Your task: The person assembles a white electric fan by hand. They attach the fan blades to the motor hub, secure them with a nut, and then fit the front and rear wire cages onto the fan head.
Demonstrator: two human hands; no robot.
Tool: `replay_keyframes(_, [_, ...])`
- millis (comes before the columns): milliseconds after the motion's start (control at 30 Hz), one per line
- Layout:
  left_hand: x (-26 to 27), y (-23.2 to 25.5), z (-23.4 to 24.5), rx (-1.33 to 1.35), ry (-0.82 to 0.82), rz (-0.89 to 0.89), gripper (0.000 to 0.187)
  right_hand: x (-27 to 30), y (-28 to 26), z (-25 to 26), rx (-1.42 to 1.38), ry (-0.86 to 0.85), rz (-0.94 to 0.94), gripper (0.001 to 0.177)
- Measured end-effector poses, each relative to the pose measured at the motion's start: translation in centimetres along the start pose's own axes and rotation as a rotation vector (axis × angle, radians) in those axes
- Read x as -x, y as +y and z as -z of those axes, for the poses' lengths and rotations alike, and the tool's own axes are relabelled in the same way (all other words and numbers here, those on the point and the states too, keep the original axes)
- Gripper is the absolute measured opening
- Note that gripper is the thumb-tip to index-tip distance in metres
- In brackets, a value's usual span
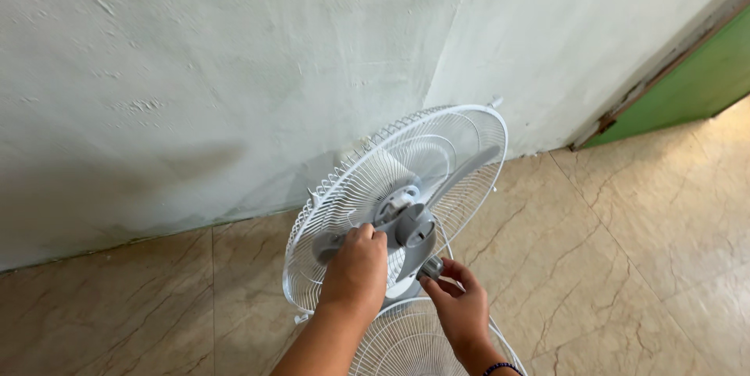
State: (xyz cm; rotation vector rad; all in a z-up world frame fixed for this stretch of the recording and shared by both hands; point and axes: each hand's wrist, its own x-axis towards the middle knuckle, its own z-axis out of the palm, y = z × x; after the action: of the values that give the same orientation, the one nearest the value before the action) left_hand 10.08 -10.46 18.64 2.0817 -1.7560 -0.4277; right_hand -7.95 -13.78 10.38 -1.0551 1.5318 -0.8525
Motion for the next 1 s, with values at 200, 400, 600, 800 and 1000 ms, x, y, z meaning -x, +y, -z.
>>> replay_keyframes(200, [-0.7,0.7,1.3,0.012,-0.012,-0.040,0.014,-1.4,-2.6,-1.0,0.026,0.039,0.142,0.049])
replay_keyframes(400, [-1.0,0.6,1.1,-0.076,0.076,-0.132,0.010,-1.4,-3.2,-2.1,0.159,0.103,0.163,0.052])
replay_keyframes(600, [-0.9,0.5,0.8,-0.162,0.005,-0.122,0.011,-1.3,-2.9,-2.8,0.179,0.171,0.151,0.054])
replay_keyframes(800, [-1.1,0.9,1.1,-0.227,-0.066,-0.082,0.018,-1.2,-3.2,-2.9,0.163,0.192,0.192,0.056])
replay_keyframes(1000, [-1.7,1.3,1.2,-0.258,-0.173,-0.019,0.024,-1.1,-3.2,-3.0,0.182,0.194,0.108,0.063])
